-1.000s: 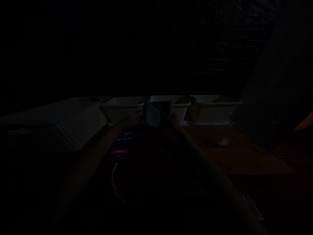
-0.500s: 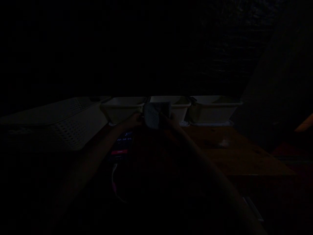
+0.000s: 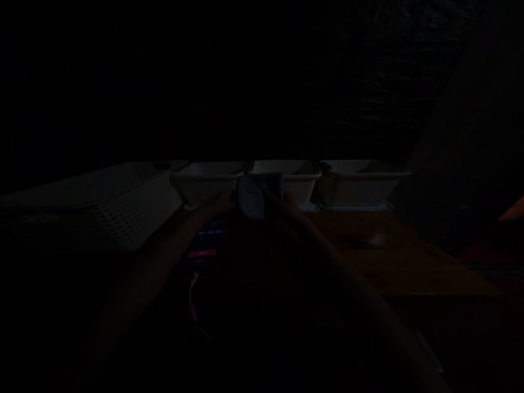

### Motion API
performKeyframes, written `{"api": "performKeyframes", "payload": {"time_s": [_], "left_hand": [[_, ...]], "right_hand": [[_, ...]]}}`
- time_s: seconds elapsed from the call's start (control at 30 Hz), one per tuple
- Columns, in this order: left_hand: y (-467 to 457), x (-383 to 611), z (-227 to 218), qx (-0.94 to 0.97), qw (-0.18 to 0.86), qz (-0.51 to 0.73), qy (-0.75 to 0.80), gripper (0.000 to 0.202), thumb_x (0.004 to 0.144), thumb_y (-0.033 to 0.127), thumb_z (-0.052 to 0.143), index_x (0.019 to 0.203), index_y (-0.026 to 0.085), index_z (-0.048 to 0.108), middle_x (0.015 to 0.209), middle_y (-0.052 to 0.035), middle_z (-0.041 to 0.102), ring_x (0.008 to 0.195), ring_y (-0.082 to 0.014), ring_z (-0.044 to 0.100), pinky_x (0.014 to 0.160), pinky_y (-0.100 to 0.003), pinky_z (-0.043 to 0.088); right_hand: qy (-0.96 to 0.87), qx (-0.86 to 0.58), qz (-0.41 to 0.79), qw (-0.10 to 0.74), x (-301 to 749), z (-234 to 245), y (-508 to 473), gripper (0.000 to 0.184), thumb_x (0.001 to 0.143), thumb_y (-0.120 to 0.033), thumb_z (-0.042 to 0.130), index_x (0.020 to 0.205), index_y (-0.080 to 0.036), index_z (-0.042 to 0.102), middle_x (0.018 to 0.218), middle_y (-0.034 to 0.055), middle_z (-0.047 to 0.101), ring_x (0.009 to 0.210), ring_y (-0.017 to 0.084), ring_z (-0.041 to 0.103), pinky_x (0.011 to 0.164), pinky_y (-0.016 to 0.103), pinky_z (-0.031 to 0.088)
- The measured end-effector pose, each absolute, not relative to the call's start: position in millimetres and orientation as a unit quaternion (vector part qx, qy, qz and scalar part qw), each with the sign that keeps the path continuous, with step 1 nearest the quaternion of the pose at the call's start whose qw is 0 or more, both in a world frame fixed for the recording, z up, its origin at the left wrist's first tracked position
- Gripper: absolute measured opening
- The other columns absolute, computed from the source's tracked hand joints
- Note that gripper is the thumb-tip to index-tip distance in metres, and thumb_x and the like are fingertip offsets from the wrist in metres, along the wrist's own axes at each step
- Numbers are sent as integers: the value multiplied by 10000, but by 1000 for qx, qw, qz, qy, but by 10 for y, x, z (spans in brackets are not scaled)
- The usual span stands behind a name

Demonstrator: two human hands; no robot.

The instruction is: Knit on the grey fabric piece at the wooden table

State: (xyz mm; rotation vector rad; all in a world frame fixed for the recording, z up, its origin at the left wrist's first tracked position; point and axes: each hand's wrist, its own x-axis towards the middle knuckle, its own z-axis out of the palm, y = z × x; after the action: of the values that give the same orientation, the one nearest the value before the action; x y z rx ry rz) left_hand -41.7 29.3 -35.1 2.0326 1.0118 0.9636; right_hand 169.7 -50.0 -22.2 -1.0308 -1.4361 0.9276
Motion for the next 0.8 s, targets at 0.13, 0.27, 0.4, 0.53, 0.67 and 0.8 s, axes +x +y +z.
{"api": "performKeyframes", "payload": {"time_s": [0.13,0.27,0.4,0.53,0.67,0.8], "left_hand": [[335,-375,-353,767,324,395,389,442,664,209,612,1095,121,562,1019,-101,637,872,-223,600,758,-356,465],[354,-380,-327,763,357,418,340,445,684,207,589,1118,118,544,1034,-105,630,900,-203,596,788,-349,456],[327,-405,-300,750,385,434,320,469,668,186,601,1127,114,534,1051,-108,624,918,-198,590,797,-342,452],[289,-401,-292,751,385,409,348,419,649,138,601,1066,104,567,999,-114,637,888,-210,595,772,-359,459],[272,-384,-299,760,385,376,364,324,631,114,597,954,116,616,908,-99,656,871,-231,593,779,-393,457],[288,-397,-318,777,373,370,346,300,625,125,610,924,142,625,906,-70,659,897,-224,584,815,-386,446]], "right_hand": [[-603,-434,390,543,1706,-245,-466,342,841,-388,475,1002,-91,526,853,46,564,719,78,542,636,222,476],[-598,-438,398,540,1733,-290,-335,408,739,-479,567,961,-137,537,787,48,586,666,105,543,592,220,458],[-575,-454,428,529,1748,-330,-217,491,655,-523,619,947,-136,546,767,68,593,638,117,540,576,230,454],[-580,-432,445,528,1748,-339,-237,516,640,-521,627,969,-131,551,795,81,601,653,120,544,573,218,454],[-591,-444,440,510,1736,-314,-285,489,657,-515,618,961,-136,559,822,80,608,676,127,556,580,216,458],[-597,-453,441,494,1709,-287,-319,478,662,-471,637,984,-125,557,818,85,604,697,140,564,598,232,469]]}}
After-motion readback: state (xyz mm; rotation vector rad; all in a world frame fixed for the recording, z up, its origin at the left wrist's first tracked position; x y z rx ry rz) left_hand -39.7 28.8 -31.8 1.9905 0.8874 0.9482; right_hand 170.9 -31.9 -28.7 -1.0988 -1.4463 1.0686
